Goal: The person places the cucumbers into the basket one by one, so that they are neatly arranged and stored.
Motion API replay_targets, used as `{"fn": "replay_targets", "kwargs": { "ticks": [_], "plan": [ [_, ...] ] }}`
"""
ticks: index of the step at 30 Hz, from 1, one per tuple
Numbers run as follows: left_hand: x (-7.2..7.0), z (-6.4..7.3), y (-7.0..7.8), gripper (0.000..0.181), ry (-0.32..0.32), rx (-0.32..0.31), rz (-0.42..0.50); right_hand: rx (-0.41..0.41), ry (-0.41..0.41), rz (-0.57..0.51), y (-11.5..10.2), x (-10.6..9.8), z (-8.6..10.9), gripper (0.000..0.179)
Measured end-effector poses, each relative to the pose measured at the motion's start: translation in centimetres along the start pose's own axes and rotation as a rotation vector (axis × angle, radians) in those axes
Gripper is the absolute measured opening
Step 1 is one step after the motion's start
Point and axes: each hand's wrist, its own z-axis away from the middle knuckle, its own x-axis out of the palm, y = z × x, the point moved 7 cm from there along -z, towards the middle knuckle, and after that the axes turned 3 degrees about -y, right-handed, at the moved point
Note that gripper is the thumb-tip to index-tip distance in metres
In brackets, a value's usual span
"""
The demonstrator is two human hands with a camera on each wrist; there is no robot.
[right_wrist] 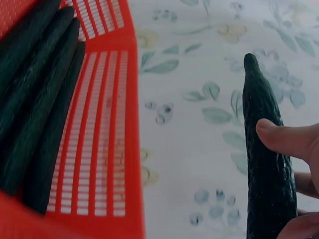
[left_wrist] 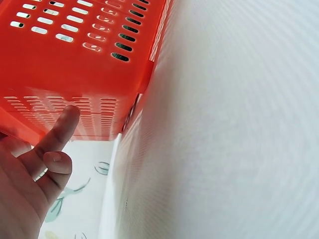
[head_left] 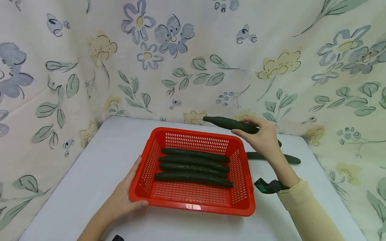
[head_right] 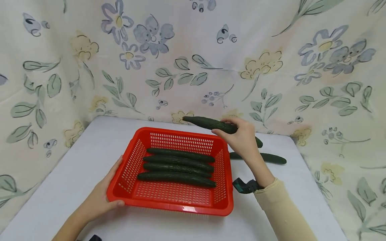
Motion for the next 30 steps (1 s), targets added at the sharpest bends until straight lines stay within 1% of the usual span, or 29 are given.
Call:
{"fn": "replay_targets", "kwargs": {
  "ticks": [3, 7, 10, 13, 20, 24, 30],
  "plan": [
    [0.1, -0.2, 0.1, 0.130, -0.012, 0.006, 0.012, -0.032, -0.011, -0.028, -1.1, 0.6, -0.2, 0.040],
    [0.0, -0.2, 0.1, 0.131, -0.006, -0.006, 0.018, -0.034, -0.046, -0.089, -2.5, 1.8, -0.7, 0.039],
    [0.0, -0.2, -0.1, 0.131, 0.000, -0.022, 0.017, -0.008, -0.080, -0.140, -3.5, 2.8, -1.2, 0.040],
    [0.1, -0.1, -0.2, 0.131, 0.002, -0.023, 0.024, 0.028, -0.118, -0.211, -4.3, 3.7, -1.4, 0.041],
    [0.1, -0.1, -0.1, 0.131, -0.003, -0.006, 0.036, 0.161, -0.225, -0.395, -5.4, 6.0, -1.3, 0.047],
    [0.1, -0.1, -0.1, 0.131, 0.000, 0.000, 0.028, 0.187, -0.278, -0.442, -6.2, 7.3, -1.0, 0.044],
    [0.1, 0.0, 0.0, 0.131, 0.003, 0.004, 0.023, 0.190, -0.333, -0.466, -7.0, 9.2, -0.1, 0.040]
  ]
}}
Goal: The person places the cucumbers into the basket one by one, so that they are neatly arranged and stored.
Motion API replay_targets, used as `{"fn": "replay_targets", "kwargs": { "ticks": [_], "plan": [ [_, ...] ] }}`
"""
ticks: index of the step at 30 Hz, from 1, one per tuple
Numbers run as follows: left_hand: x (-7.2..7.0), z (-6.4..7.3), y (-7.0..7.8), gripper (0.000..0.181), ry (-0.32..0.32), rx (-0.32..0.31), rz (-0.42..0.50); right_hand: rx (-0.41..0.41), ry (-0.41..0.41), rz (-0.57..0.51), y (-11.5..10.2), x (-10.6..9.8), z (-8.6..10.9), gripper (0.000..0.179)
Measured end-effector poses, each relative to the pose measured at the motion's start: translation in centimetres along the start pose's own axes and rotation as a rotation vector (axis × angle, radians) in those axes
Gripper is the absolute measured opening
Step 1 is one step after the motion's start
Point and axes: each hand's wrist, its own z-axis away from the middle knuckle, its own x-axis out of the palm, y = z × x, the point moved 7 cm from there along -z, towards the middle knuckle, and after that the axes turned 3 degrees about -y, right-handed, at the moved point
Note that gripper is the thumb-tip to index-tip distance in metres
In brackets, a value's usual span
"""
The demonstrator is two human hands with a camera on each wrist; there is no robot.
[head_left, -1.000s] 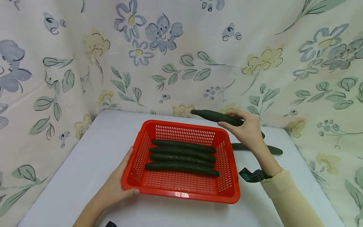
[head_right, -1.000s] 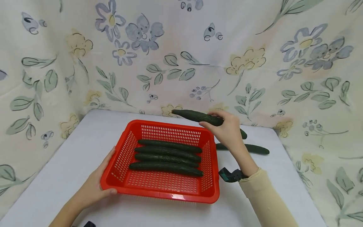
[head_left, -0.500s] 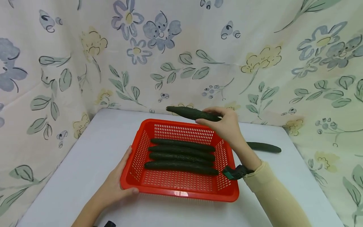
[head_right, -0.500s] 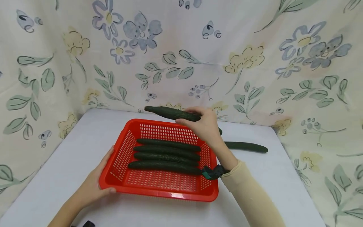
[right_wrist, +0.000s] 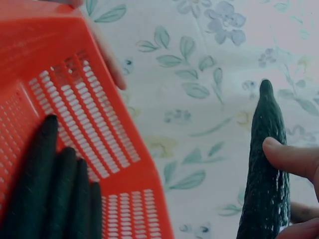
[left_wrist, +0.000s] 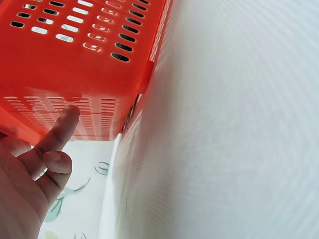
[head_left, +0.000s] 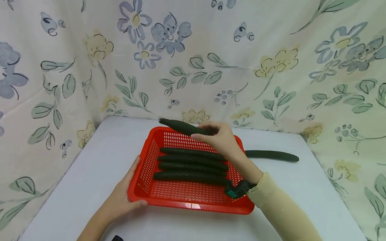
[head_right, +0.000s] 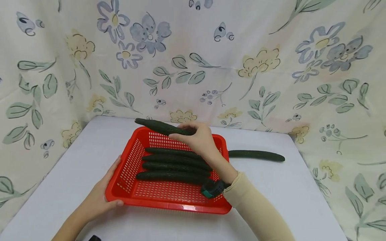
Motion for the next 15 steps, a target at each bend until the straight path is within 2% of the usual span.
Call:
{"fn": "replay_targets", "kwargs": {
  "ticks": [6, 9, 15],
  "plan": [
    [0.1, 0.0, 0.1, 0.131, -0.002, 0.001, 0.002, 0.094, -0.066, -0.003, 1.6, 1.7, 0.5, 0.036],
    [0.1, -0.1, 0.2, 0.131, 0.002, 0.005, -0.016, 0.141, -0.102, 0.031, 2.6, 2.4, 0.8, 0.037],
    [0.0, 0.0, 0.2, 0.131, 0.002, 0.009, -0.027, 0.175, -0.195, 0.116, 4.3, 3.7, 1.6, 0.036]
  ]
}}
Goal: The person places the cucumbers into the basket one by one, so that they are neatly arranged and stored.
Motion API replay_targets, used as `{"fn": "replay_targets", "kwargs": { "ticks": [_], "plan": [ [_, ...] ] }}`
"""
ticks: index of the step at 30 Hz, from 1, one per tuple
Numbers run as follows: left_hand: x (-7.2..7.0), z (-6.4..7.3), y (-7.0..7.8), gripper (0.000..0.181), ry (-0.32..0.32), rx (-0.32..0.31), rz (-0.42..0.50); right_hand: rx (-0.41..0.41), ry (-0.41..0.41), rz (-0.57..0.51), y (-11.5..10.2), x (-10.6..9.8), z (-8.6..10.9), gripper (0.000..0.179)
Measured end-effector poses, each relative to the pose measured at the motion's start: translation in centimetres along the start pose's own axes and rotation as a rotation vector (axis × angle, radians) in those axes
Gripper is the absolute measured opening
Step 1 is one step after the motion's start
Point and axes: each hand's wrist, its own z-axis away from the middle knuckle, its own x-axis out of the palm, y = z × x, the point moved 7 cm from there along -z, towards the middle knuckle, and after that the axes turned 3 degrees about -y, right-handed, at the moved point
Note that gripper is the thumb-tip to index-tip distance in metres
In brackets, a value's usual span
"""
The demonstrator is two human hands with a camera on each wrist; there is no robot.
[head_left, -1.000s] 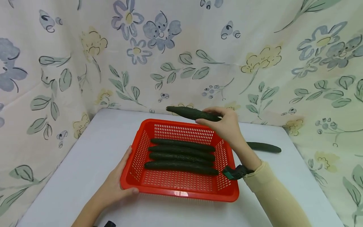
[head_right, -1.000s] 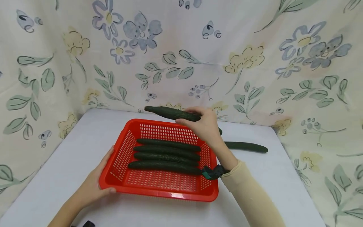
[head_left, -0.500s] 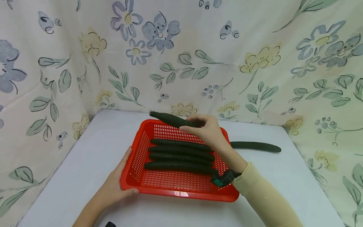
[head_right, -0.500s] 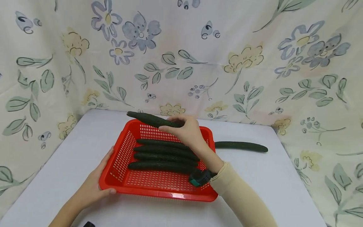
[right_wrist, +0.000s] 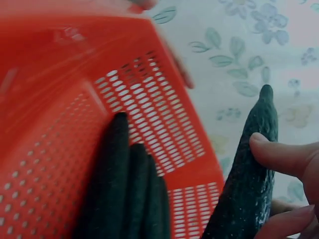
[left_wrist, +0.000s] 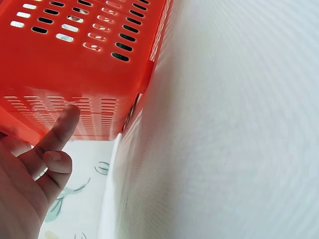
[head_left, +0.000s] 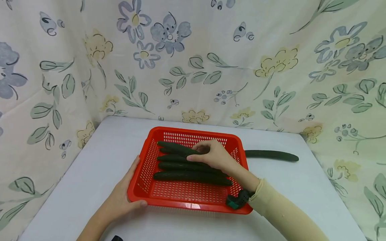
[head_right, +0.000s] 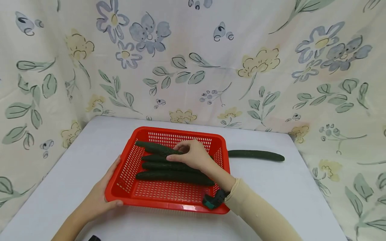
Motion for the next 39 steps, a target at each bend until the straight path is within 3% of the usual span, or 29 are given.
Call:
{"fn": "replay_targets", "kwargs": {
  "ticks": [10, 18, 27, 35, 39],
  "plan": [
    [0.0, -0.1, -0.3, 0.131, -0.006, -0.001, 0.021, 0.024, -0.157, 0.097, 1.6, 2.0, -0.2, 0.032],
    [-0.1, -0.1, -0.3, 0.131, 0.000, 0.006, 0.005, -0.083, -0.233, 0.243, 1.1, 3.2, -0.7, 0.029],
    [0.0, -0.1, -0.4, 0.130, -0.002, 0.001, 0.000, -0.156, -0.292, 0.329, 0.7, 4.0, -0.8, 0.028],
    [-0.1, -0.1, -0.1, 0.131, 0.000, 0.012, -0.001, -0.296, -0.340, 0.549, -0.2, 5.4, -1.3, 0.028],
    [0.0, -0.1, -0.2, 0.130, -0.001, 0.005, -0.001, -0.306, -0.354, 0.643, -0.5, 6.0, -1.5, 0.027]
  ]
}}
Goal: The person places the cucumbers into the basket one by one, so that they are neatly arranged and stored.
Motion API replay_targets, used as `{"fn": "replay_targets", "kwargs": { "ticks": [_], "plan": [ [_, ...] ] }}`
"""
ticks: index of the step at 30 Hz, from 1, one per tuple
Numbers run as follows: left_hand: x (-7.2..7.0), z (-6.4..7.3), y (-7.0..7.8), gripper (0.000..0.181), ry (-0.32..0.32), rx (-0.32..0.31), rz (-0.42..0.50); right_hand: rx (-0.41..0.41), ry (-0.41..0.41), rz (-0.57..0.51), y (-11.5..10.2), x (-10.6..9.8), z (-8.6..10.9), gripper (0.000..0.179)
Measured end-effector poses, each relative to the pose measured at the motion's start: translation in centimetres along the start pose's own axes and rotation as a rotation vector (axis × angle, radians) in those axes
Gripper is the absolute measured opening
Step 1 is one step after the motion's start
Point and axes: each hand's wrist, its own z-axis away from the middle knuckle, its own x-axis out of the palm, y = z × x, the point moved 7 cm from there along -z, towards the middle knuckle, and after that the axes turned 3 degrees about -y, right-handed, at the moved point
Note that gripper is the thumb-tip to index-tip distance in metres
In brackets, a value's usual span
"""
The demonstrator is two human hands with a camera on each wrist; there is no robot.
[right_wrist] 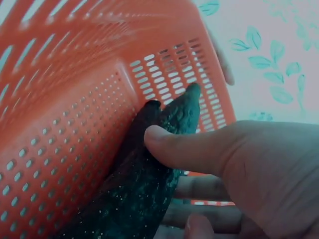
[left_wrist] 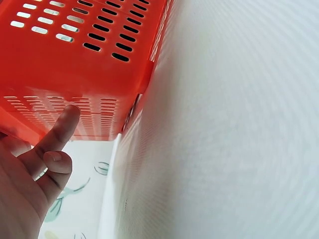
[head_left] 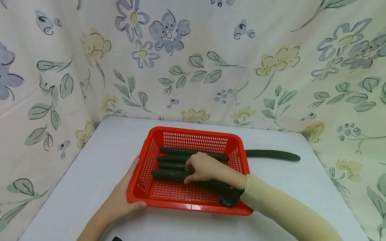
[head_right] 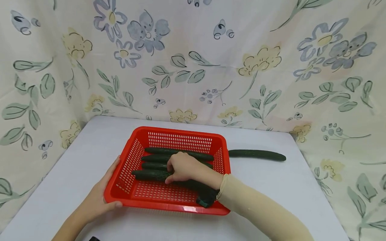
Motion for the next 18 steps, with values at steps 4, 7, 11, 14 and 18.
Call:
{"fn": "replay_targets", "kwargs": {
  "ticks": [4, 7, 11, 14, 18],
  "plan": [
    [0.0, 0.0, 0.0, 0.130, -0.005, -0.002, 0.005, 0.036, -0.025, 0.091, -0.7, 0.3, -0.4, 0.029],
    [0.0, 0.0, 0.0, 0.131, -0.007, -0.005, 0.013, 0.045, -0.042, 0.159, -1.3, 0.6, -0.5, 0.030],
    [0.0, 0.0, 0.0, 0.131, -0.009, -0.005, 0.019, 0.050, -0.043, 0.214, -2.0, 0.8, -0.7, 0.029],
    [0.0, 0.0, 0.0, 0.131, -0.008, -0.004, 0.025, 0.042, -0.040, 0.235, -2.3, 0.8, -0.7, 0.029],
    [0.1, 0.0, 0.0, 0.130, -0.009, -0.012, 0.036, 0.027, -0.040, 0.238, -2.2, 1.1, -0.8, 0.030]
  ]
}}
